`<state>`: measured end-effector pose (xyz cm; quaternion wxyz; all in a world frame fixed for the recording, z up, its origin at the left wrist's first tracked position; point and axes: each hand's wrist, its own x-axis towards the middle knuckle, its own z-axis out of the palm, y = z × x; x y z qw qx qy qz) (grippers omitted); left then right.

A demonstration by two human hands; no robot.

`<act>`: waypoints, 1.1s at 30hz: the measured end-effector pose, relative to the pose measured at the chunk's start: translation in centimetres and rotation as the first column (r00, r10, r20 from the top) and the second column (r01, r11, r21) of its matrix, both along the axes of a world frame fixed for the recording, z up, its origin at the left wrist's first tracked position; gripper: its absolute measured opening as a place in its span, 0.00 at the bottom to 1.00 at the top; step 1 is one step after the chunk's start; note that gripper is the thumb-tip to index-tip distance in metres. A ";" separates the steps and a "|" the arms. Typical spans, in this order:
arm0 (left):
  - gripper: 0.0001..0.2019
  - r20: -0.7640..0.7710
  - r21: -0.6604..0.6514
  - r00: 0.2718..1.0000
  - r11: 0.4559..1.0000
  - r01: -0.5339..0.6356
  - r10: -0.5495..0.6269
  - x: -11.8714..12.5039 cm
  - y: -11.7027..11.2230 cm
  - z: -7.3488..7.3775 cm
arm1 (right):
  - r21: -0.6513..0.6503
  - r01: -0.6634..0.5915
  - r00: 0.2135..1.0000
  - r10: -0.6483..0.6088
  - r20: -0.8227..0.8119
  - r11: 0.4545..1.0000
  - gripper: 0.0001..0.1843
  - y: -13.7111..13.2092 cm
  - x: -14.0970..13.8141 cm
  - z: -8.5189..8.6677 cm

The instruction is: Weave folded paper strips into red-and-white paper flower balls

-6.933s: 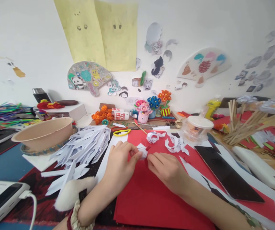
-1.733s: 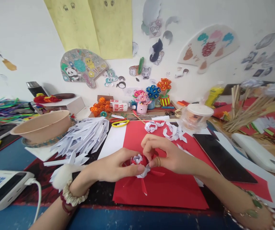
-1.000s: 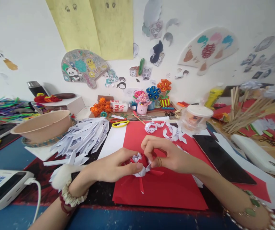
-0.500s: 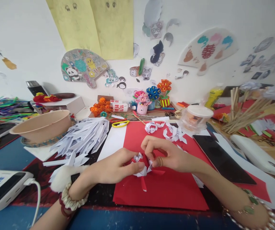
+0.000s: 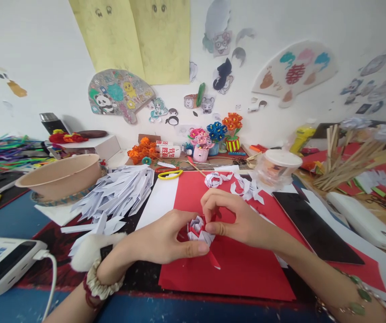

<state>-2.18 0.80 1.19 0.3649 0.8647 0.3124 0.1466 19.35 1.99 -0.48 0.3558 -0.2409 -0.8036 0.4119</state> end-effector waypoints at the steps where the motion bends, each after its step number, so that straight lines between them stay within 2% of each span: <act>1: 0.26 0.007 0.000 1.000 1.000 0.000 0.000 0.0 0.0 0.1 | -0.001 0.014 1.000 -0.014 -0.011 1.000 0.14 0.0 0.0 0.0; 3: 0.22 0.038 -0.009 0.999 1.000 0.000 0.000 0.1 0.0 0.2 | -0.011 0.084 0.995 -0.084 -0.047 0.996 0.13 0.2 0.1 -0.1; 6: 0.20 0.096 -0.014 0.994 0.999 -0.053 0.054 0.0 0.3 0.0 | -0.093 0.212 0.969 -0.222 -0.113 0.973 0.17 0.8 0.4 -0.3; 9: 0.23 0.144 0.039 0.980 0.989 -0.143 0.136 -0.2 0.7 -0.4 | -0.205 0.177 0.975 -0.200 -0.099 0.963 0.22 1.3 0.7 -0.4; 12: 0.27 0.174 0.182 0.960 0.951 -0.248 0.218 -0.3 0.9 -0.6 | -0.248 0.147 0.979 -0.177 -0.105 0.958 0.23 1.2 0.5 -0.5; 16: 0.26 0.194 0.351 0.921 0.852 -0.387 0.338 -0.3 1.0 -1.2 | -0.192 0.213 0.964 -0.238 -0.119 0.958 0.25 1.0 0.3 -0.5; 18: 0.26 0.194 0.427 0.901 0.794 -0.433 0.387 -0.3 1.0 -1.8 | -0.129 0.255 0.963 -0.264 -0.051 0.958 0.19 1.1 0.2 -0.6; 20: 0.27 0.193 0.468 0.896 0.765 -0.443 0.401 -0.4 1.2 -2.4 | -0.041 0.294 0.955 -0.295 -0.017 0.955 0.11 1.2 0.1 -0.7; 23: 0.31 0.227 0.463 0.900 0.772 -0.435 0.371 -0.5 1.3 -3.1 | 0.031 0.348 0.937 -0.346 -0.046 0.937 0.07 1.5 0.1 -1.1; 26: 0.32 0.265 0.418 0.891 0.789 -0.450 0.368 -0.4 1.2 -3.1 | 0.008 0.385 0.920 -0.384 -0.080 0.923 0.08 1.9 0.2 -1.4; 28: 0.33 0.286 0.392 0.872 0.782 -0.485 0.397 -0.3 1.0 -2.8 | -0.014 0.396 0.912 -0.395 -0.106 0.918 0.09 2.1 0.3 -1.5; 30: 0.30 0.287 0.397 0.867 0.773 -0.494 0.407 -0.2 0.7 -2.3 | -0.037 0.389 0.912 -0.391 -0.122 0.920 0.09 2.2 0.4 -1.6; 33: 0.24 0.278 0.460 0.892 0.765 -0.450 0.356 -0.2 0.5 -1.9 | -0.041 0.379 0.918 -0.381 -0.111 0.925 0.09 2.2 0.5 -1.7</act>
